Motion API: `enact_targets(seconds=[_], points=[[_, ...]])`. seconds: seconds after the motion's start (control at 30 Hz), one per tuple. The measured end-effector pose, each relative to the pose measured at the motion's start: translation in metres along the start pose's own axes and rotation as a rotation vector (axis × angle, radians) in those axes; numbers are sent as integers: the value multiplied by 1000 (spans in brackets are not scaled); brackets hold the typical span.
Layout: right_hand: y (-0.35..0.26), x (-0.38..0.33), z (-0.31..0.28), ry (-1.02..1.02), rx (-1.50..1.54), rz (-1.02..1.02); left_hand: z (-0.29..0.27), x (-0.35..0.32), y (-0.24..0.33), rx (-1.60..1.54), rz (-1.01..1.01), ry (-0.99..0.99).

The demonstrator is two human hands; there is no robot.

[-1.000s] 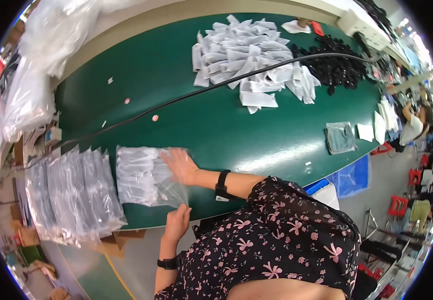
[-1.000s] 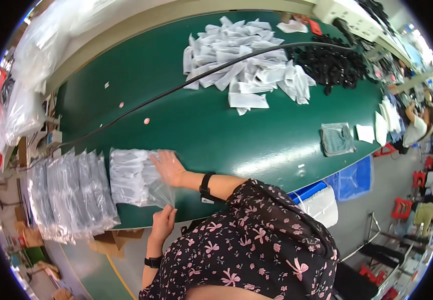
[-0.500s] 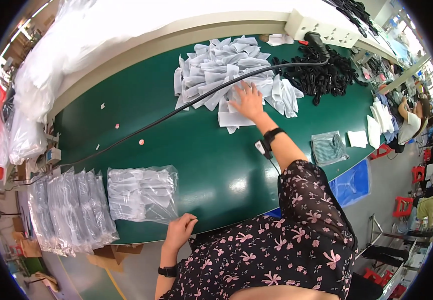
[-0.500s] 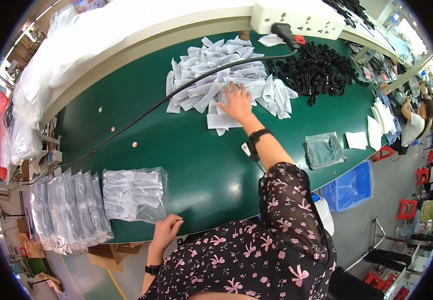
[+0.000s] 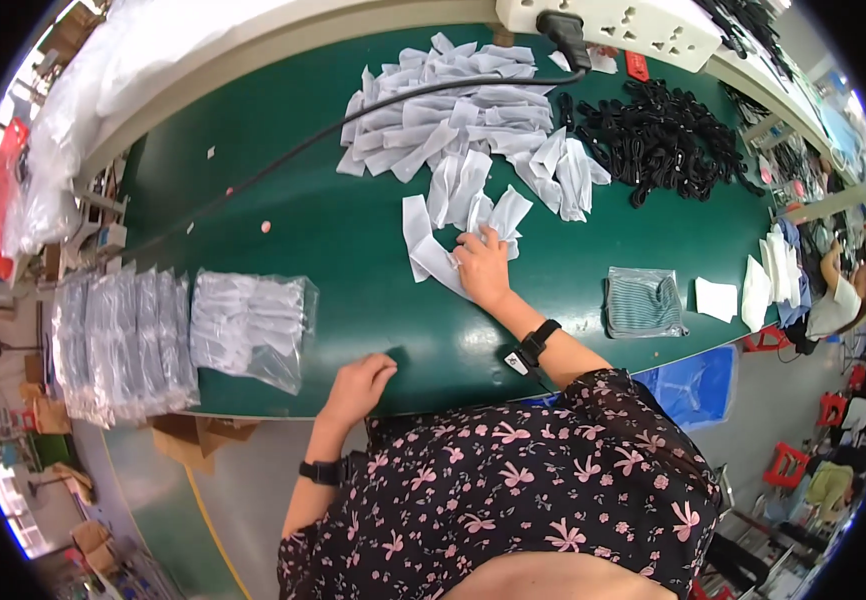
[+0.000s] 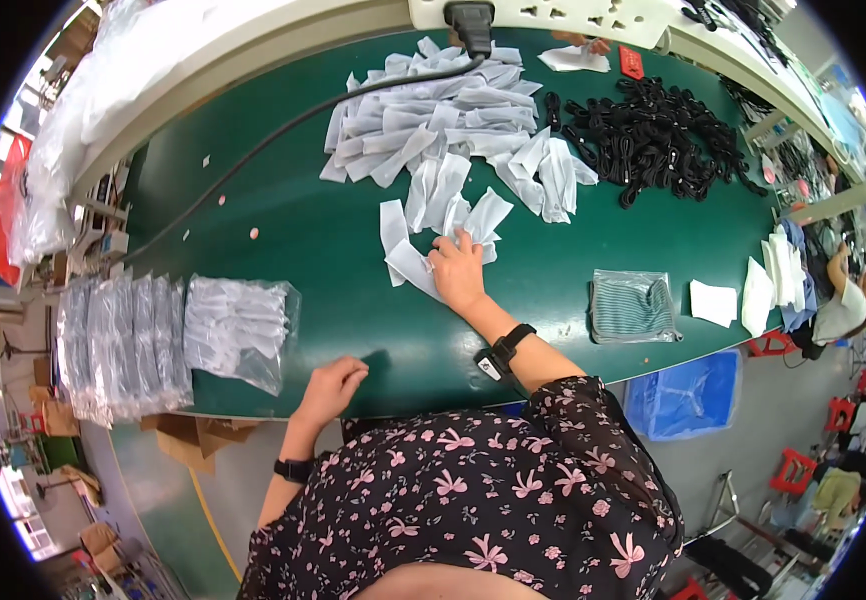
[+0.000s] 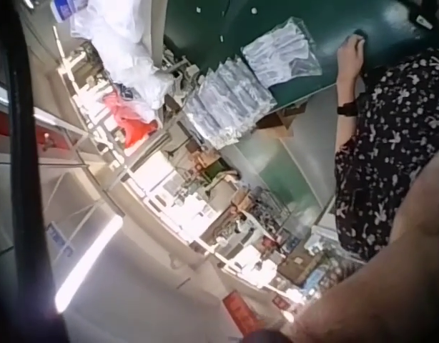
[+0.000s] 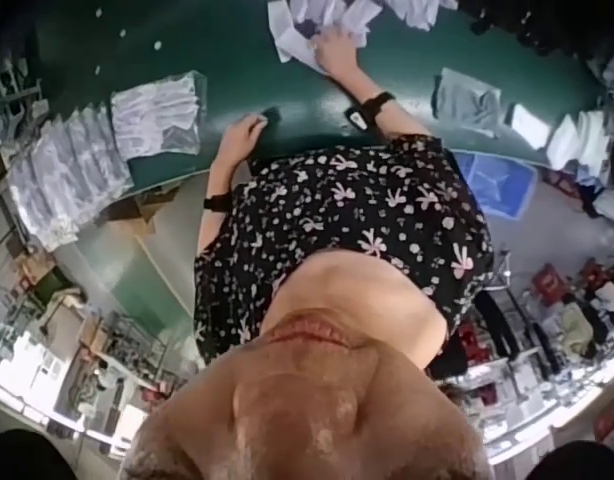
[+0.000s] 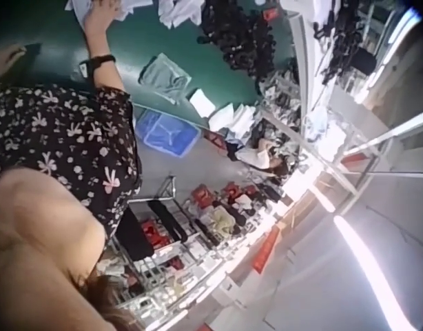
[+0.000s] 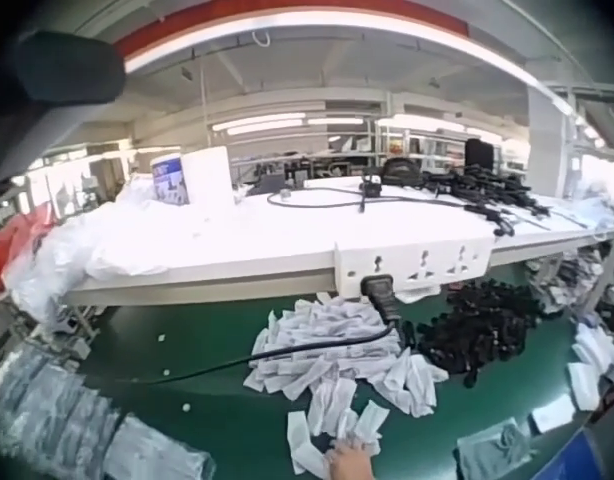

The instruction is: The person picks up white items from a pile, folds them, and places them into a plastic bag before putting the bag into a cardboard box.

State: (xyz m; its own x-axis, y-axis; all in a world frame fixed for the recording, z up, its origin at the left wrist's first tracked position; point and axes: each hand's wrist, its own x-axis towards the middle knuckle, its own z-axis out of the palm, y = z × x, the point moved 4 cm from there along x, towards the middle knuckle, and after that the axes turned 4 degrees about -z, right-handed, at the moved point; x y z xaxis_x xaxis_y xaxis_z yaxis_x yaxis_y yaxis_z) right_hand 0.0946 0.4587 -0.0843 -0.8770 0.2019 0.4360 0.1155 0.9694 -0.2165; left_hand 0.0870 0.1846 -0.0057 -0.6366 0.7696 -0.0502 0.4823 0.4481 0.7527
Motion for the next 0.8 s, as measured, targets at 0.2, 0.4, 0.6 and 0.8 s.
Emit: enact_targets(seconds=[0.2,0.4,0.6,0.8], points=[[19,17,-71,320,414,64,19,12,20,-30,-67,-17],[33,25,-105,308,941,483,44,26,26,-220,-289,-258],[-66,-6,-126,229,796,-352,63,45,37,-1167,-713,-510],[-111,-30,-99,-85,962,-440,65,36,-13,-1238,-674,-193]])
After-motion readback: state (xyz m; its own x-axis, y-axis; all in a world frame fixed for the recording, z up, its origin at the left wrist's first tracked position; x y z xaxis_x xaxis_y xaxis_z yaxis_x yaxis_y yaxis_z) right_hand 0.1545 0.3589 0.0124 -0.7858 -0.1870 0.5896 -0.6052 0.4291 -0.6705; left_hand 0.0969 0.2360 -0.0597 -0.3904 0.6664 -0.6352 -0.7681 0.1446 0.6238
